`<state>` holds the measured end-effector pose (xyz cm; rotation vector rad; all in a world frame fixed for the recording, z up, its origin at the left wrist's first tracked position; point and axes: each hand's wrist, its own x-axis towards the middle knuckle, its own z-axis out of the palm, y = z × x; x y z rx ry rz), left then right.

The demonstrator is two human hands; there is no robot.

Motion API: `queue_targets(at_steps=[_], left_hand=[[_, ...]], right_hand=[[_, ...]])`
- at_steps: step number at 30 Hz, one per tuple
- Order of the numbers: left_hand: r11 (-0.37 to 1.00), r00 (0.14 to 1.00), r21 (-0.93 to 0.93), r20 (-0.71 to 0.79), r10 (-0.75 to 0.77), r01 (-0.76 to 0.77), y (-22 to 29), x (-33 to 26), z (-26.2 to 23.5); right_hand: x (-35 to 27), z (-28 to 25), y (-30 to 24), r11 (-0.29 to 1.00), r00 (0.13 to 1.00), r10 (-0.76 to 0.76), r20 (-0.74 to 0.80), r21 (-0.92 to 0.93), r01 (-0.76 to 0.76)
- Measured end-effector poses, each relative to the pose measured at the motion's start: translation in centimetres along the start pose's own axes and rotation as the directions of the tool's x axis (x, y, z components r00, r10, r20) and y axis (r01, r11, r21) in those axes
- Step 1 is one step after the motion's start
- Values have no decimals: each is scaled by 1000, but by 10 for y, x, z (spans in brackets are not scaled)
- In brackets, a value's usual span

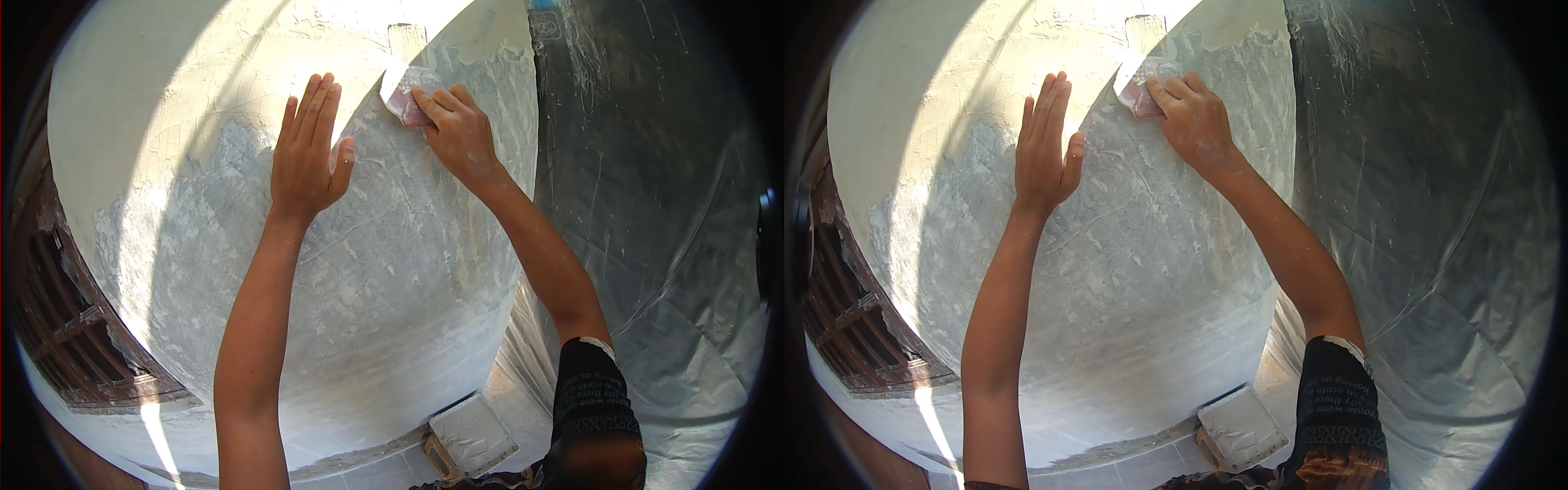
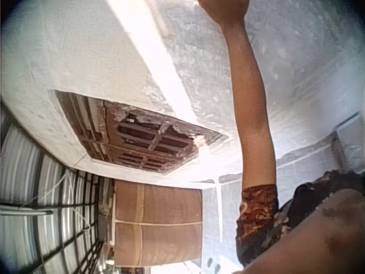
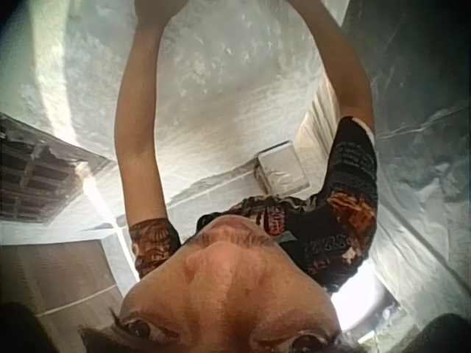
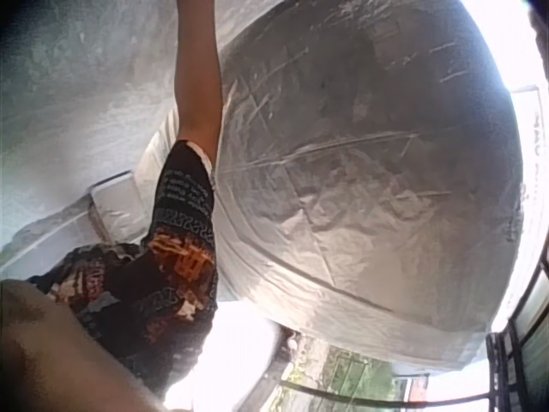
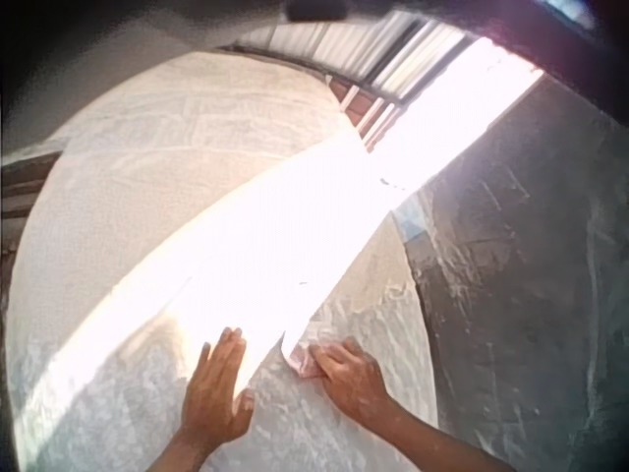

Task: The person applies wall plaster to a damaged area on an indoor wall using a putty knife.

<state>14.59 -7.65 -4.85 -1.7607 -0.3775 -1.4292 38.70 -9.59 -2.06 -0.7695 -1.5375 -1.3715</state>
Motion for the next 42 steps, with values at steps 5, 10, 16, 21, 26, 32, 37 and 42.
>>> queue_targets(at_steps=[5, 10, 16, 21, 26, 32, 37, 42], left_hand=[[1000, 1000, -8, 13, 2, -2, 4, 3, 5], [1000, 1000, -12, 9, 1, -1, 4, 3, 4], [1000, 999, 1, 39, -2, 2, 6, 4, 2], [1000, 1000, -10, 10, 0, 0, 6, 4, 12], [1000, 1000, -3, 7, -1, 1, 1, 2, 6], [1000, 1000, 7, 20, 4, -4, 5, 3, 9], [1000, 1000, 19, -1, -1, 1, 3, 4, 10], [1000, 1000, 22, 17, 3, -3, 1, 0, 6]], right_hand=[[36, -13, 23, 997, 992, 50, -116, 63, -43], [21, 7, 28, 1000, 997, -6, -78, 19, 7], [-3, -21, 7, 987, 999, 29, 45, 159, -36], [45, -7, 33, 1000, 999, 5, -46, 12, -5], [-13, 0, 5, 994, 1000, -13, 22, 107, 10], [34, -16, 20, 985, 999, 38, -22, 172, -34], [40, 9, 25, 999, 999, -34, -27, 22, 35], [-13, -2, -1, 984, 996, -57, 69, 172, 44]])
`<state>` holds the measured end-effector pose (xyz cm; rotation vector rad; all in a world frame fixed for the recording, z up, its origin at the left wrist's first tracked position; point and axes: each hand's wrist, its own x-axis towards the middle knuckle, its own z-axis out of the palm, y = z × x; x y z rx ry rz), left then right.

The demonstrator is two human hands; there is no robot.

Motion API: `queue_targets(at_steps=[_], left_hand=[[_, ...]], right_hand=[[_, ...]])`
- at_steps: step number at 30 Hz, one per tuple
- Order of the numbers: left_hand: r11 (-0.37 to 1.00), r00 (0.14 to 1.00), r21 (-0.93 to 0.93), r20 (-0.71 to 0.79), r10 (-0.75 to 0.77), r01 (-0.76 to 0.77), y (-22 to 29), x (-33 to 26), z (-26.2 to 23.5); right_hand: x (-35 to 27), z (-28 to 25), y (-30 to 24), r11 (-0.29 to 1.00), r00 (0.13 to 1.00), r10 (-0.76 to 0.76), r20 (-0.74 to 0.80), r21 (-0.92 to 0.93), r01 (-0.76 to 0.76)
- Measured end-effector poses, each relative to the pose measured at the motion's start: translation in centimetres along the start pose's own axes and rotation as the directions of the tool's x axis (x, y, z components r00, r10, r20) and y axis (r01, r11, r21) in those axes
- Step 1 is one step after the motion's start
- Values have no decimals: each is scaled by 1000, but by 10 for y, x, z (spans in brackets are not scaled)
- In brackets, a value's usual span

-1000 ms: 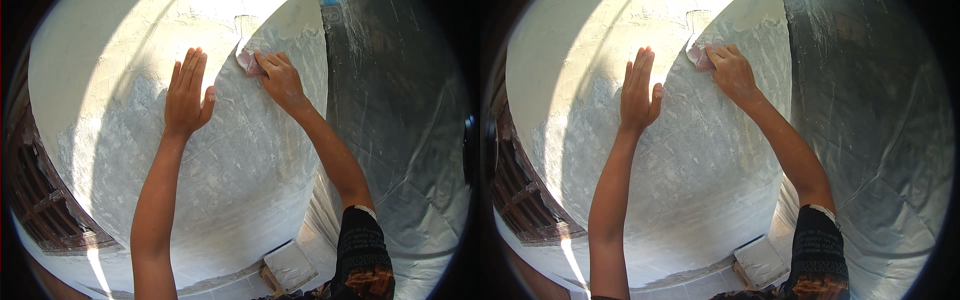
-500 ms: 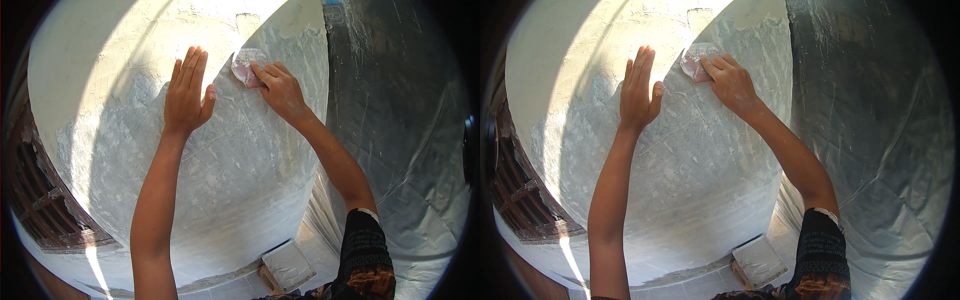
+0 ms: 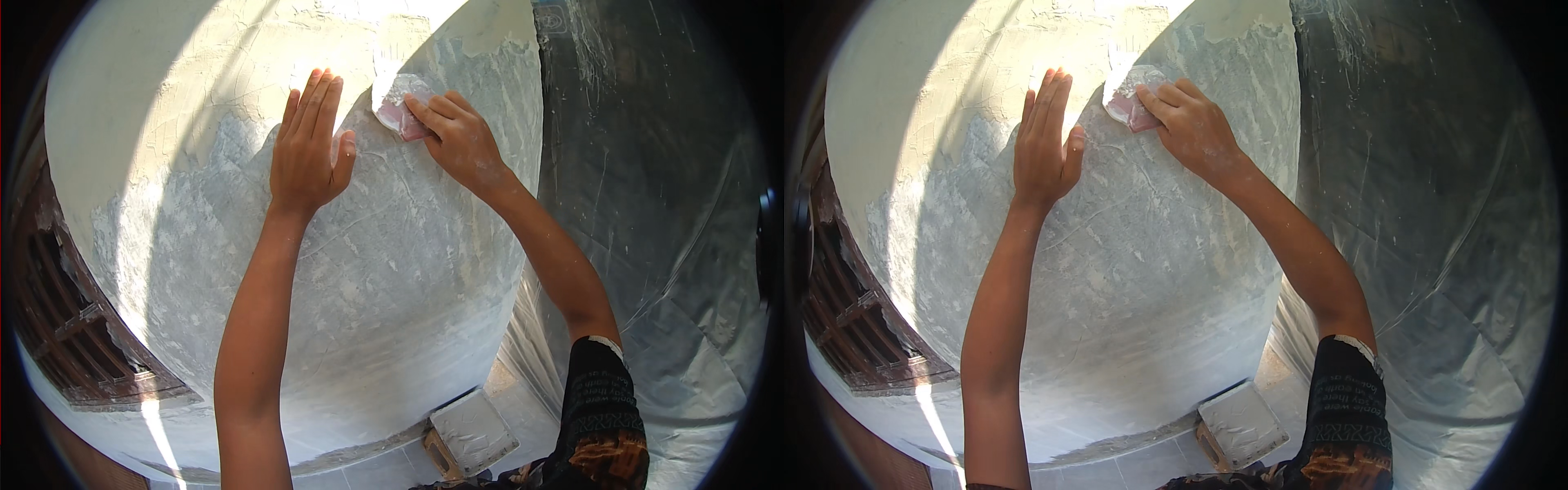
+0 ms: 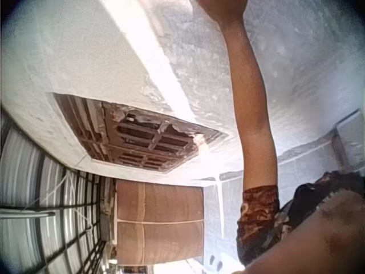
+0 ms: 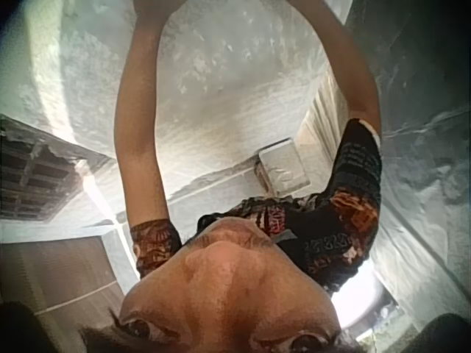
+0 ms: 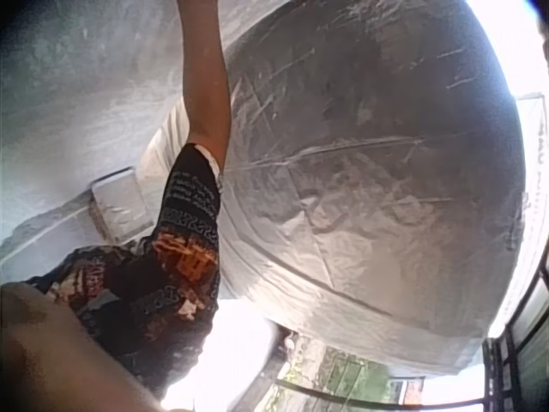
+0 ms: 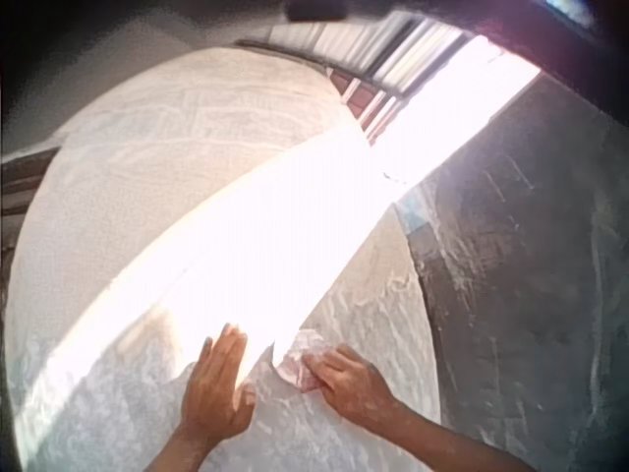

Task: The person applies wall plaster to a damaged area on an indoor wall using a putty knife.

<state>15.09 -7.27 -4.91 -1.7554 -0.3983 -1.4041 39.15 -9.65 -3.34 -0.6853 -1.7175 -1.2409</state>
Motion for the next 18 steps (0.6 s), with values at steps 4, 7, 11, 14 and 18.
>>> queue_targets(at_steps=[4, 7, 11, 14, 18], left_hand=[[1000, 999, -23, -29, 16, -17, 5, 6, 8], [1000, 999, -23, -37, 8, -9, 3, 6, 7], [1000, 1000, -9, -30, 8, -8, -2, 3, 5], [1000, 1000, -7, -21, 10, -10, 0, 3, 6], [1000, 999, -12, -30, 15, -16, 4, 7, 9]], right_hand=[[41, -19, 27, 999, 996, 15, -90, -41, -19], [50, -9, 29, 992, 998, 45, -46, -117, -50], [3, 6, 0, 993, 1000, -15, 17, -115, 17], [-8, -8, -10, 998, 999, -17, 51, 56, 14], [50, -20, 37, 999, 990, 43, -134, -17, -45]])
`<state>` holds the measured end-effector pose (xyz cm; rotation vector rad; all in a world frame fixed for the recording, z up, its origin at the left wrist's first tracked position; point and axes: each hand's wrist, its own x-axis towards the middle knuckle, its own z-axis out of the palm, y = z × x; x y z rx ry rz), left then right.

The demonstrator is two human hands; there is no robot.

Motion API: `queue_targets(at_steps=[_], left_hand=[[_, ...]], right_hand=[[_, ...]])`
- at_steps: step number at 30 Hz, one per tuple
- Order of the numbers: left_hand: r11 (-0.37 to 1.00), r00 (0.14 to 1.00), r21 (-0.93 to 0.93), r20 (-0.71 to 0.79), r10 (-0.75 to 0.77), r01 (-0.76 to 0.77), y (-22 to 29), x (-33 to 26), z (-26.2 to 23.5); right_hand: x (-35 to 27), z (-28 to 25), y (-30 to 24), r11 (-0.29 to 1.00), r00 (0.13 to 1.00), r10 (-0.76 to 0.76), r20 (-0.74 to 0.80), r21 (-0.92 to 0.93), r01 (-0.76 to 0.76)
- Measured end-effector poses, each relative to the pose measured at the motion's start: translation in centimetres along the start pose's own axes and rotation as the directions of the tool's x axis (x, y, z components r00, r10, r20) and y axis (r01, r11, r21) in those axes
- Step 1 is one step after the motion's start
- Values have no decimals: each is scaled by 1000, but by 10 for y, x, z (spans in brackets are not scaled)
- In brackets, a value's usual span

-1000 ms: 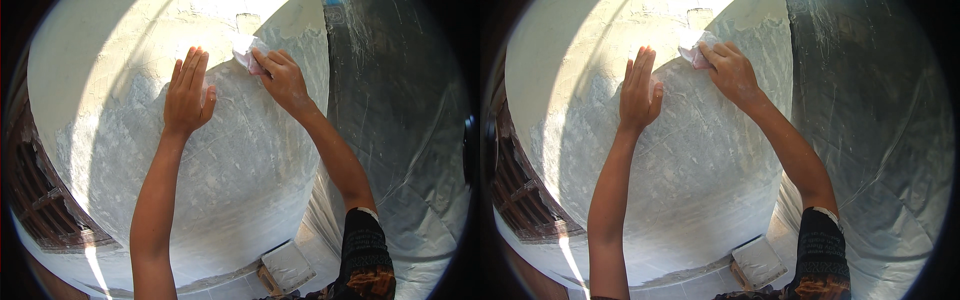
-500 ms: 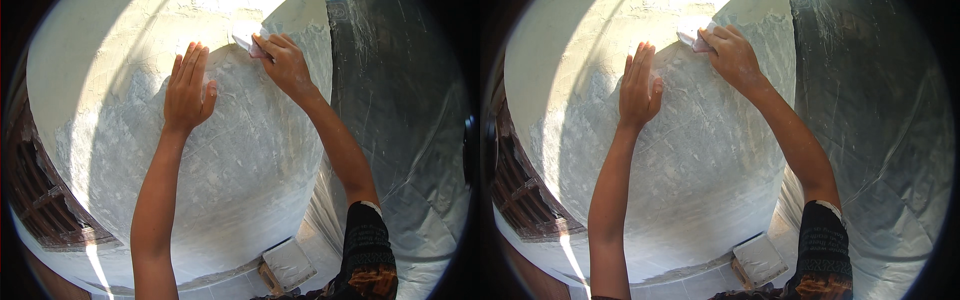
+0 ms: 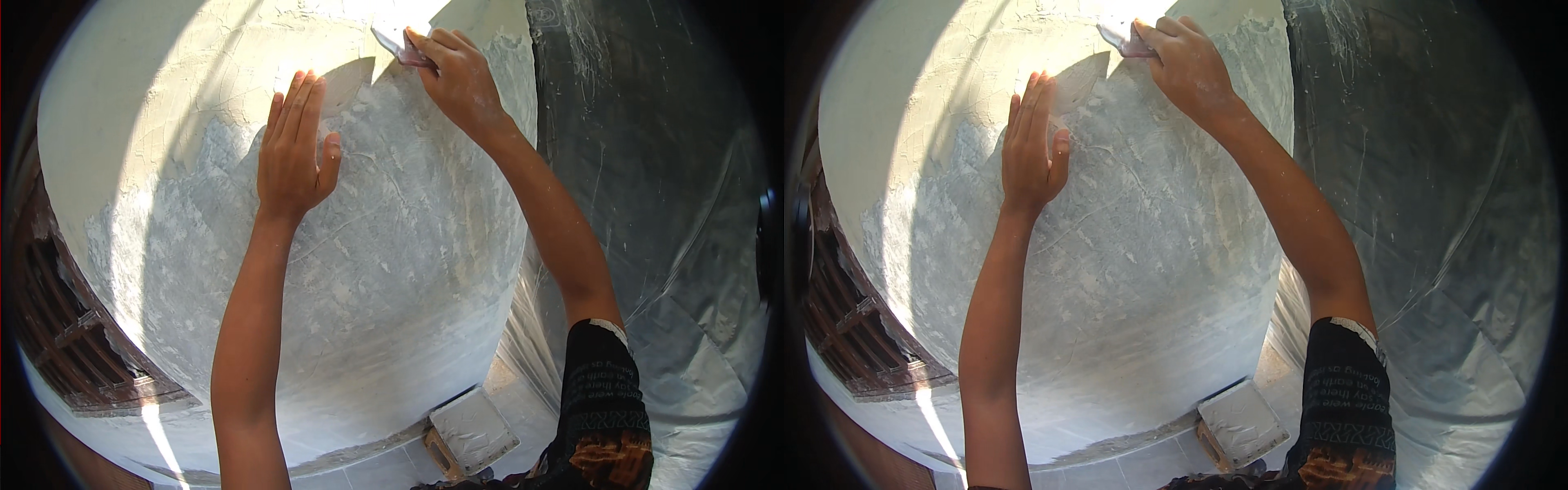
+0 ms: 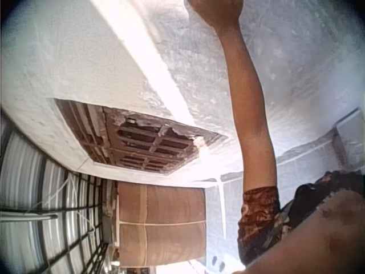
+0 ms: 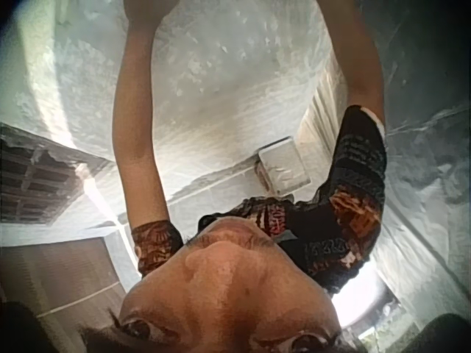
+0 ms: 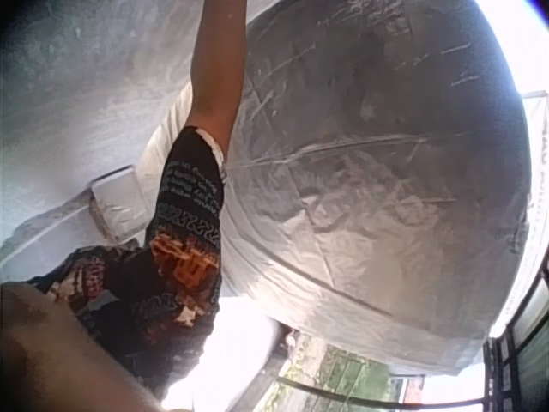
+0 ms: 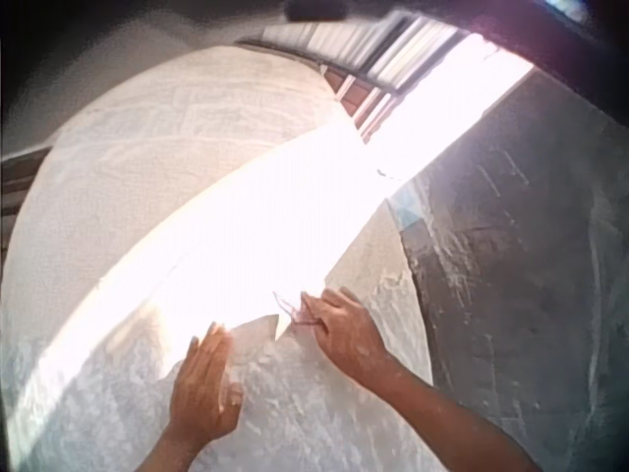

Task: The person applies wall plaster to a damaged area on an indoor wall using a putty knife.

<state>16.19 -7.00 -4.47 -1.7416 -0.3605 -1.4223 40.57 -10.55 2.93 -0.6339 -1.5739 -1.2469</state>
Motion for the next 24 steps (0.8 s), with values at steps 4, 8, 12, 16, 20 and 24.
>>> queue_targets(at_steps=[4, 8, 12, 16, 20, 24], left_hand=[[1000, 1000, 1, -4, -1, 1, -2, -1, 1], [1000, 1000, 15, 9, -11, 11, -6, -6, -3], [1000, 1000, 7, 2, -4, 4, -2, -2, 1], [1000, 1000, -1, -12, 5, -5, -2, 0, 3], [1000, 1000, -4, -12, 1, -1, -4, -1, -1], [999, 1000, -41, -25, 6, -7, -9, -5, -3]], right_hand=[[-14, 20, 12, 994, 999, -46, 11, -96, 47], [-74, 9, -52, 999, 984, 42, 173, 15, -46], [-38, -6, -36, 995, 989, 90, 119, 34, -95], [-17, 14, -2, 977, 995, 104, 6, -189, -101], [-65, 18, -55, 985, 971, 130, 198, -134, -105], [-68, 0, -90, 984, 963, 156, 222, 47, -170]])
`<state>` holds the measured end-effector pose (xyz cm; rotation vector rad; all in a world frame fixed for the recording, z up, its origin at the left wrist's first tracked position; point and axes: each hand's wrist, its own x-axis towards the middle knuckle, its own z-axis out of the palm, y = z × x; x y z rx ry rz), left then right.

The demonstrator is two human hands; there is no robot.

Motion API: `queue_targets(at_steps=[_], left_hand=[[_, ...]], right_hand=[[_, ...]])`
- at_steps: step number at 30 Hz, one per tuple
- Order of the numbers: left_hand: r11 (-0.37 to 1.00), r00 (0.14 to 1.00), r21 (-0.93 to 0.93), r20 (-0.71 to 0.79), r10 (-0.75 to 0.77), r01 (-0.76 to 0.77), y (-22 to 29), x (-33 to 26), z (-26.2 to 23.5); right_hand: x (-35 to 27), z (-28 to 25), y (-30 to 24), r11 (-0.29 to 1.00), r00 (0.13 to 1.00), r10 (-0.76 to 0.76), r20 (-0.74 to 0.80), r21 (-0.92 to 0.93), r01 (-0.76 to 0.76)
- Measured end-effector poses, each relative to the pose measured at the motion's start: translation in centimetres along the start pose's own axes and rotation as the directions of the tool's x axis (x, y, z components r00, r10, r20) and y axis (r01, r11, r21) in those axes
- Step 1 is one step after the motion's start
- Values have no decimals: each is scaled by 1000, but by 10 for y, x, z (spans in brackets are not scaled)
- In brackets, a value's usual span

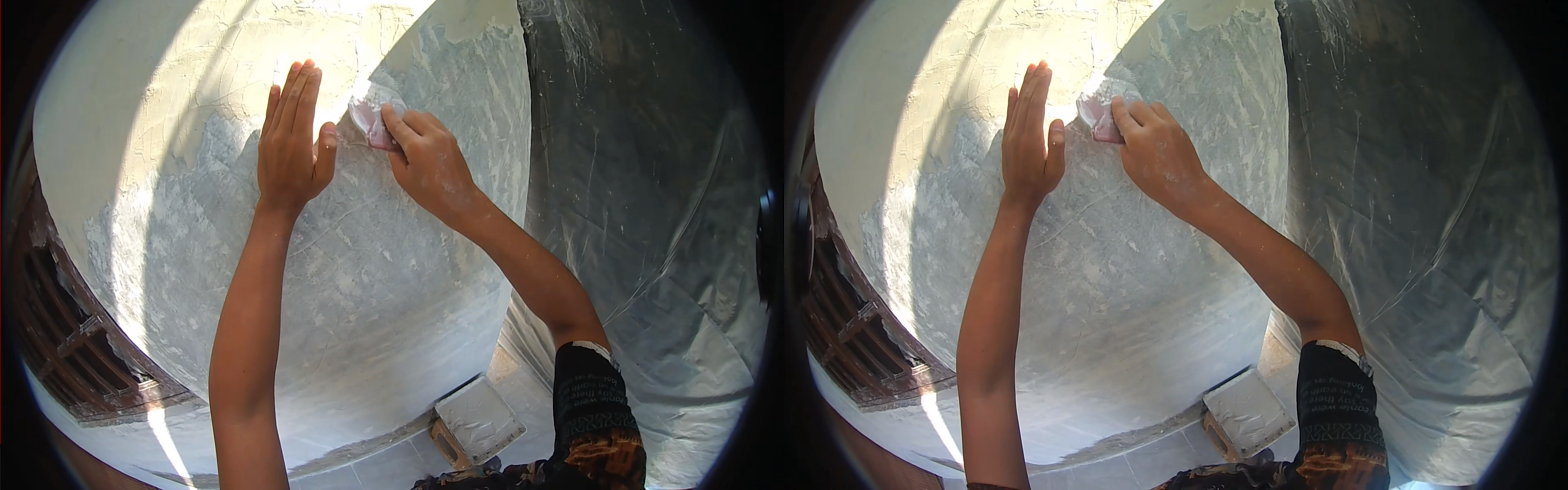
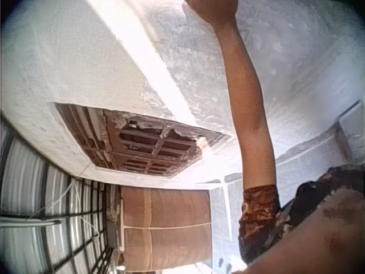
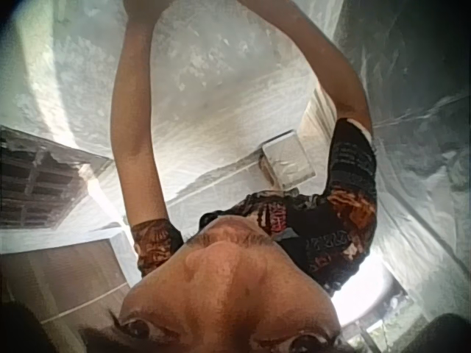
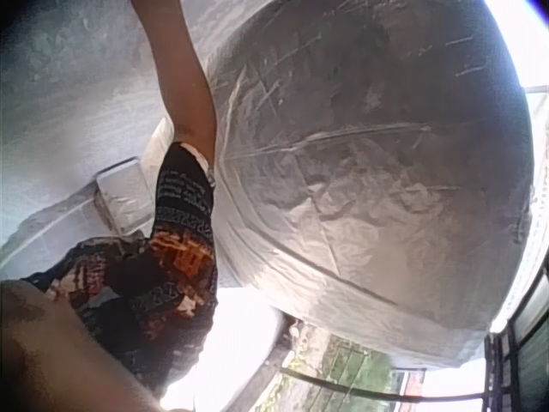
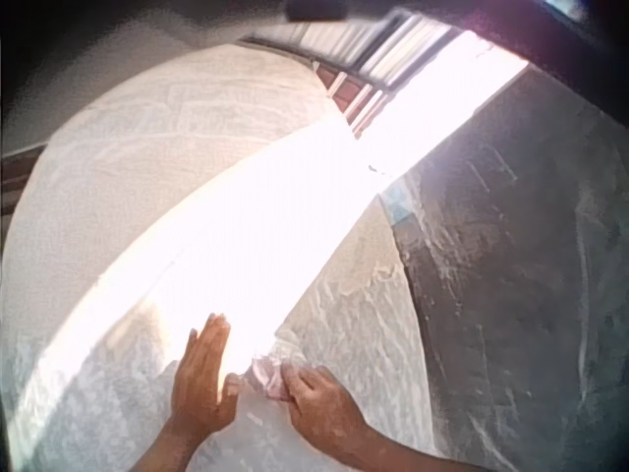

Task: The person applies wall plaster to a damaged area on an indoor wall using a putty knife.

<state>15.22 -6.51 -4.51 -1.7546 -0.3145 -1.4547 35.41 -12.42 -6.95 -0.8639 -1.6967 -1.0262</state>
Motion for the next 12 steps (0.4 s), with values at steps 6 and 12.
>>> queue_targets(at_steps=[6, 12], left_hand=[[1000, 999, -1, -24, 29, -29, -9, 14, -6], [994, 998, 95, -1, 60, -60, -40, 13, -33]], right_hand=[[68, -11, 46, 976, 971, 150, -185, -131, -175], [16, 28, -20, 995, 998, 54, 23, -83, -52]])
